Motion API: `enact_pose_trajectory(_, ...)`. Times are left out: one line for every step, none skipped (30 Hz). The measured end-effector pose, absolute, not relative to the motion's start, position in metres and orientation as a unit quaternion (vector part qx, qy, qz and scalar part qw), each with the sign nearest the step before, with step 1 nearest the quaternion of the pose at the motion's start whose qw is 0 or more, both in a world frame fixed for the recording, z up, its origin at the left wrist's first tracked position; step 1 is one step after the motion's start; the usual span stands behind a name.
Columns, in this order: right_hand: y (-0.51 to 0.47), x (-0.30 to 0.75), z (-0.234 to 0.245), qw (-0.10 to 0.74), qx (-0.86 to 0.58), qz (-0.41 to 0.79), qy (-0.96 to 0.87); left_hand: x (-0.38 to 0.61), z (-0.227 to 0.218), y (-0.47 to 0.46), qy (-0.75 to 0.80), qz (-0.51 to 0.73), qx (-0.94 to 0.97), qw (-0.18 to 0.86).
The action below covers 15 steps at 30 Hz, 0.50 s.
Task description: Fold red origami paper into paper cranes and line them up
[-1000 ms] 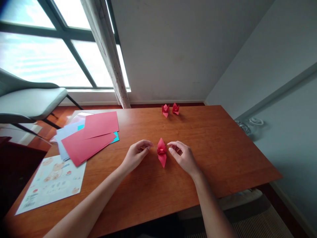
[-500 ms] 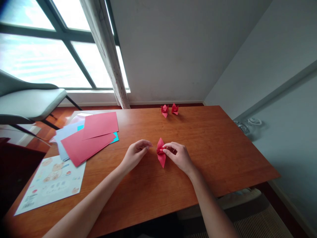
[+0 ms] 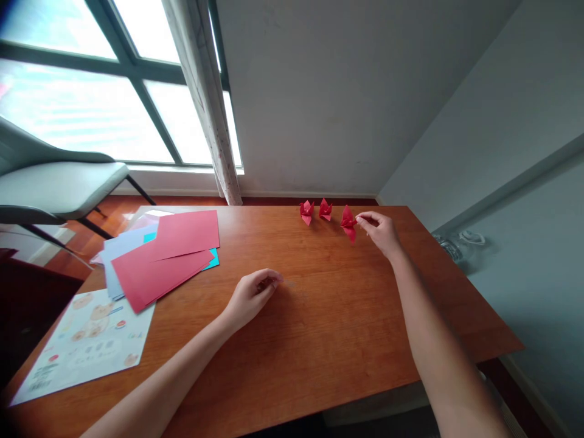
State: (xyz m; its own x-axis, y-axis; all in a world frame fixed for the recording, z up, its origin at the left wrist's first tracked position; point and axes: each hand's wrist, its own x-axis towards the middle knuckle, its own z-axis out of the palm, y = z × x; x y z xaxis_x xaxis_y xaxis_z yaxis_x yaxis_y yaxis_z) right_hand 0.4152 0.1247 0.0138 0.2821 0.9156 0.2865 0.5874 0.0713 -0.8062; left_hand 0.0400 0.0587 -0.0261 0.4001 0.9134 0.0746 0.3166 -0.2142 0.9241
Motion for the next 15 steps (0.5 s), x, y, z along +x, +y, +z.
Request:
enact_pose_trajectory(0.138, 0.424, 0.013, 0.436, -0.665, 0.179, -0.58, 0.04, -0.026, 0.059, 0.437, 0.328, 0.71, 0.445)
enact_pose_trajectory(0.15, 0.431, 0.012, 0.429, -0.669, 0.178, -0.58, 0.04, -0.026, 0.059, 0.438, 0.326, 0.713, 0.44)
enact_pose_trajectory(0.161, 0.437, 0.011, 0.423, -0.672, 0.179, -0.581, 0.04, -0.026, 0.06, 0.44, 0.323, 0.715, 0.437)
enact_pose_trajectory(0.171, 0.441, 0.009, 0.417, -0.675, 0.181, -0.581, 0.04, -0.026, 0.06, 0.442, 0.32, 0.718, 0.433)
enact_pose_trajectory(0.179, 0.443, 0.007, 0.412, -0.677, 0.182, -0.582, 0.04, -0.026, 0.06, 0.444, 0.317, 0.72, 0.429)
enact_pose_trajectory(0.186, 0.445, 0.004, 0.407, -0.678, 0.185, -0.583, 0.04, -0.026, 0.061, 0.446, 0.315, 0.722, 0.426)
enact_pose_trajectory(0.192, 0.447, 0.002, 0.402, -0.679, 0.187, -0.585, 0.04, -0.026, 0.061, 0.445, 0.313, 0.724, 0.423)
enact_pose_trajectory(0.197, 0.448, 0.0, 0.397, -0.68, 0.189, -0.587, 0.04, -0.025, 0.061, 0.444, 0.312, 0.726, 0.421)
enact_pose_trajectory(0.2, 0.449, -0.001, 0.391, -0.681, 0.191, -0.59, 0.04, -0.025, 0.061, 0.443, 0.312, 0.728, 0.42)
enact_pose_trajectory(0.203, 0.451, -0.003, 0.384, -0.682, 0.192, -0.592, 0.04, -0.024, 0.06, 0.441, 0.312, 0.73, 0.418)
enact_pose_trajectory(0.206, 0.452, -0.004, 0.378, -0.683, 0.192, -0.595, 0.04, -0.024, 0.06, 0.44, 0.311, 0.732, 0.417)
enact_pose_trajectory(0.208, 0.453, -0.004, 0.37, -0.684, 0.192, -0.598, 0.04, -0.023, 0.06, 0.441, 0.31, 0.733, 0.415)
enact_pose_trajectory(0.209, 0.454, -0.004, 0.361, -0.685, 0.192, -0.603, 0.04, -0.023, 0.06, 0.442, 0.309, 0.734, 0.414)
enact_pose_trajectory(0.21, 0.454, -0.005, 0.353, -0.685, 0.192, -0.608, 0.04, -0.023, 0.06, 0.443, 0.308, 0.734, 0.413)
enact_pose_trajectory(0.211, 0.455, -0.004, 0.344, -0.684, 0.191, -0.615, 0.04, -0.023, 0.06, 0.443, 0.307, 0.734, 0.413)
